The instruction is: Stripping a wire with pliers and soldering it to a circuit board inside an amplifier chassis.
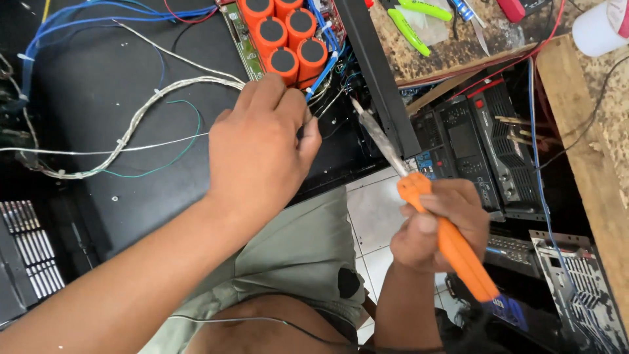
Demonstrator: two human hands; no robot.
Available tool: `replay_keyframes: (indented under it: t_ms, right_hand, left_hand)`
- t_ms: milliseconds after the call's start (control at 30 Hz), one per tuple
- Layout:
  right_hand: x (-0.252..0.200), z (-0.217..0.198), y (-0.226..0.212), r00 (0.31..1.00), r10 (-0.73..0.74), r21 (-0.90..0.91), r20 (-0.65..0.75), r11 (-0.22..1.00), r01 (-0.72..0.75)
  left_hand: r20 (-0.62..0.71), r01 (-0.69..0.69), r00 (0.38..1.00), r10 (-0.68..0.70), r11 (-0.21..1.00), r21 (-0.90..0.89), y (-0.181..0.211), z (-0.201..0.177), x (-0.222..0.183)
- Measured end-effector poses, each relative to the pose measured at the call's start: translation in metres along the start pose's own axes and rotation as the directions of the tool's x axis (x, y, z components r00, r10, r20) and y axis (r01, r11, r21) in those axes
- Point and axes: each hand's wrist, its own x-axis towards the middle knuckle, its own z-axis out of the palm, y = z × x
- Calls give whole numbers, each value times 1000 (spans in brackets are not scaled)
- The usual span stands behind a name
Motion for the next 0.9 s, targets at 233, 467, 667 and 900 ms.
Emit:
replay_keyframes:
  t_ms: [233,467,667,900]
  right_hand:
    - [15,19,-10,976,-36,-166,213,983,73]
    - [17,24,-8,961,1,-150,277,988,42]
    - [13,23,-6,956,37,-184,291,983,18]
    - [14,20,-5,956,29,-231,293,972,41]
  left_hand:
    - [11,-57,998,56,987,152,-4,11,16]
    - [9,-68,998,67,990,124,-8,28,10]
    - [15,-97,995,96,988,121,-12,30,10]
    - [39,-102,994,99,993,66,-14,30,12]
